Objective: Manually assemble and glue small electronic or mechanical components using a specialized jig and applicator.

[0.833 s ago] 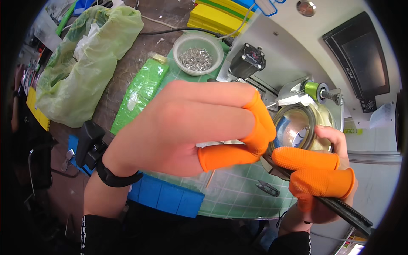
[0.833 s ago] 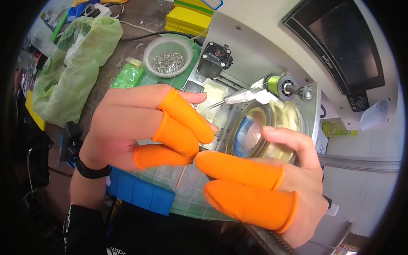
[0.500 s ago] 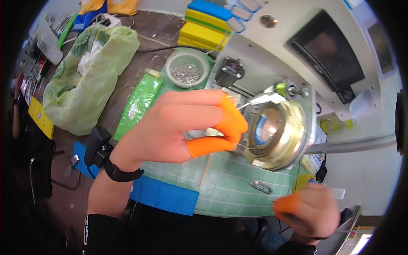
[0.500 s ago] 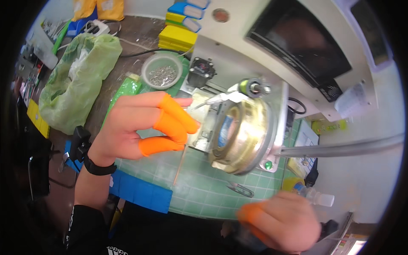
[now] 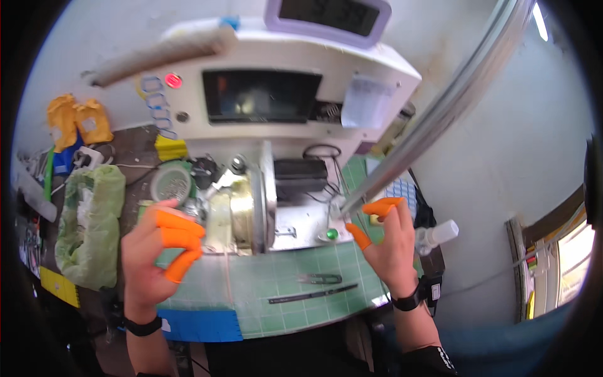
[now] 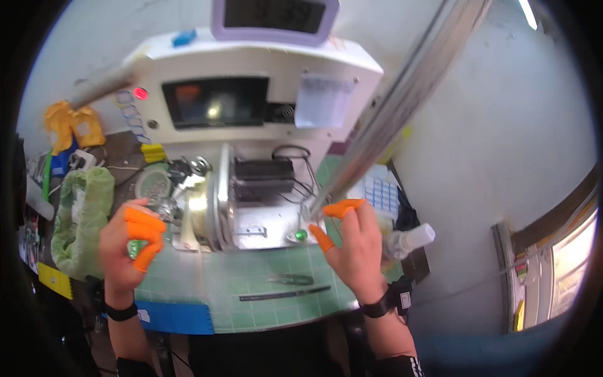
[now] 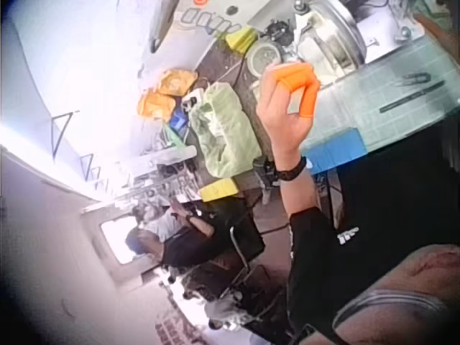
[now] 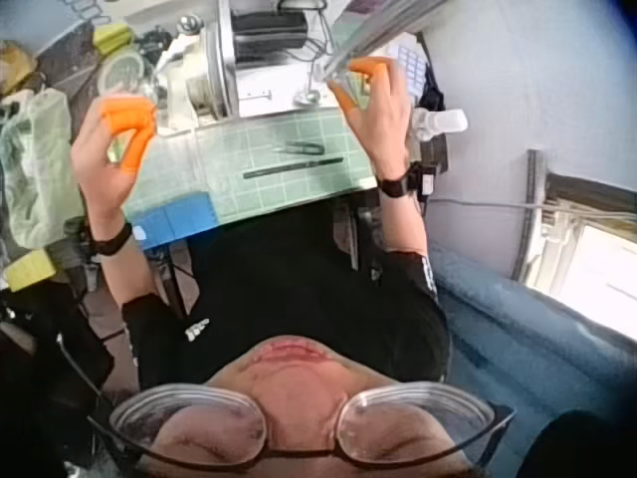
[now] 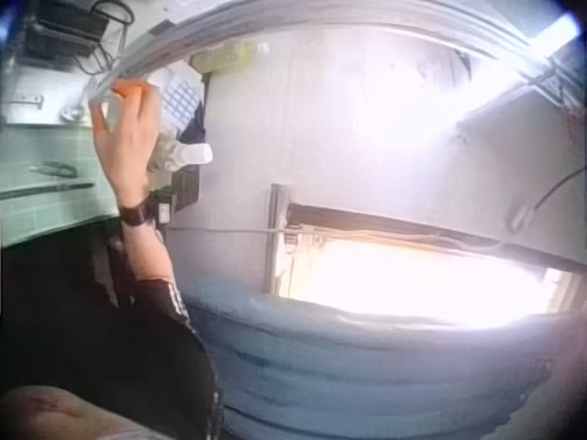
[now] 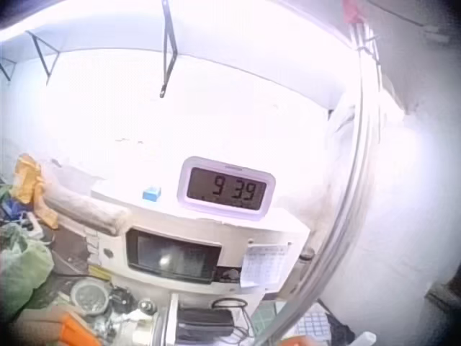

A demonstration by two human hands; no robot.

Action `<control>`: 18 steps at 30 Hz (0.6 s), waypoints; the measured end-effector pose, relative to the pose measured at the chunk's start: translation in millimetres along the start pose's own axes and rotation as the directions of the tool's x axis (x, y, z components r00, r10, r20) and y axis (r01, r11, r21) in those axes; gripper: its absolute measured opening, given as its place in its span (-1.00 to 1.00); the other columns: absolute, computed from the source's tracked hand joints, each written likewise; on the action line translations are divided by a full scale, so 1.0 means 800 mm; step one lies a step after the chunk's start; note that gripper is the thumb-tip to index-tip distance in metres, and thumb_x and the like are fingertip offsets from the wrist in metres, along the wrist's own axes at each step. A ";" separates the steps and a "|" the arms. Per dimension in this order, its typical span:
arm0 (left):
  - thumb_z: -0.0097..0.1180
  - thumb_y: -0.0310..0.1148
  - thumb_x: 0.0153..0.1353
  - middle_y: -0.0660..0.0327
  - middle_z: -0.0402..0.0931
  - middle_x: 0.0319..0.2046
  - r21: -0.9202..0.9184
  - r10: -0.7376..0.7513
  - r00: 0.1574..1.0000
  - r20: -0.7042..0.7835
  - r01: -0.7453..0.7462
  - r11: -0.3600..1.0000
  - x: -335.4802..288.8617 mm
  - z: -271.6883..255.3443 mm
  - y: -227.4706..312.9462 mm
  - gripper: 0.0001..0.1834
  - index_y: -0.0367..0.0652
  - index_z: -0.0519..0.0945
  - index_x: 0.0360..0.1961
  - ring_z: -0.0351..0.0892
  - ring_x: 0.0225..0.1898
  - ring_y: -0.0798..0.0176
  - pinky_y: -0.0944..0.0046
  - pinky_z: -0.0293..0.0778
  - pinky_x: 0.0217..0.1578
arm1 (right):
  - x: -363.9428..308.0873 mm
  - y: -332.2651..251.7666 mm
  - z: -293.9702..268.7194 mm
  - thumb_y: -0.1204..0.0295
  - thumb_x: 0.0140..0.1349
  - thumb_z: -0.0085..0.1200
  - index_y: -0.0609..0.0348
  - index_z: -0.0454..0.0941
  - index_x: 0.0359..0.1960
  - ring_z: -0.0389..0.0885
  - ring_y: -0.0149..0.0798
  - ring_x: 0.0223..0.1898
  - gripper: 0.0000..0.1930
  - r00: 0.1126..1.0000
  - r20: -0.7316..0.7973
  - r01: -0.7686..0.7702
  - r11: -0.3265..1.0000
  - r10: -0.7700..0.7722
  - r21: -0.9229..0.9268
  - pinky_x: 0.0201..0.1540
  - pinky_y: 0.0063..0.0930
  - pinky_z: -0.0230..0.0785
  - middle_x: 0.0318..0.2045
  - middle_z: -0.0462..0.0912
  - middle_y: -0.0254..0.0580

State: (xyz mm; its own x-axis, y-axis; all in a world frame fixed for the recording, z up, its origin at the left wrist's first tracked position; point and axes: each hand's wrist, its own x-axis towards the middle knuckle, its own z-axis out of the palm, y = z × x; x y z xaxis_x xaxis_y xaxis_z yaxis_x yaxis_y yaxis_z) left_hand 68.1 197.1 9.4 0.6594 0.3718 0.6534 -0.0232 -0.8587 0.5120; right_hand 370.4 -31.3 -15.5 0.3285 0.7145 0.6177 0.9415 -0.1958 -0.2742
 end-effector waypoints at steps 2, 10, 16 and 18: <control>0.50 -0.52 0.07 0.23 0.74 -0.22 0.000 0.032 0.999 -0.009 -0.032 0.999 -0.003 0.004 0.014 -0.80 -0.11 0.72 -0.29 0.72 -0.08 0.08 -0.12 0.52 0.23 | 0.016 0.008 0.006 0.54 0.00 0.53 0.20 0.59 -0.17 0.59 0.11 -0.17 -0.62 0.999 -0.041 0.034 0.999 -0.033 0.008 -0.10 -0.11 0.45 -0.20 0.58 -0.05; 0.41 -0.46 0.20 0.20 0.63 -0.18 0.082 0.084 0.990 -0.117 -0.075 0.994 -0.030 0.036 0.016 -0.84 -0.11 0.64 -0.25 0.62 -0.04 0.01 0.06 0.51 0.19 | -0.082 0.047 0.028 0.84 0.19 0.10 0.29 0.43 -0.14 0.47 -0.22 -0.21 -0.72 0.959 -0.201 -0.168 0.972 0.200 0.167 -0.01 -0.40 0.45 -0.28 0.43 -0.16; 0.39 -0.51 0.29 0.16 0.75 -0.13 0.136 -0.269 0.853 -0.447 0.362 0.922 -0.202 -0.151 0.043 -0.85 -0.20 0.74 -0.12 0.74 -0.10 0.20 0.21 0.60 -0.02 | -0.106 0.023 0.020 0.83 0.30 0.06 0.30 0.48 -0.01 0.56 -0.22 -0.01 -0.72 0.977 -0.052 -0.168 0.893 0.208 0.418 0.20 -0.36 0.46 -0.08 0.54 -0.14; 0.23 -0.41 0.47 0.16 0.73 -0.03 -0.020 -0.386 0.618 -0.684 0.514 0.858 -0.331 -0.247 0.034 -0.82 -0.17 0.69 0.03 0.72 -0.05 0.26 0.22 0.59 0.06 | -0.084 0.021 0.000 0.81 0.36 0.03 0.32 0.48 0.04 0.56 -0.24 0.05 -0.73 0.984 -0.103 -0.076 0.866 0.146 0.495 0.25 -0.35 0.45 0.00 0.54 -0.12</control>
State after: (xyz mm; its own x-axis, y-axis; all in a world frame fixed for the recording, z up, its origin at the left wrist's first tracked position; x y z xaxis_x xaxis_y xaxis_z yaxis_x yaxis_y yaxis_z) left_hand -255.7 145.2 -39.6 -0.0975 0.8031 0.5878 0.3040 -0.5384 0.7859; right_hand 363.9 -82.6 -61.6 0.4681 0.6052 0.6440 0.7531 0.1081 -0.6490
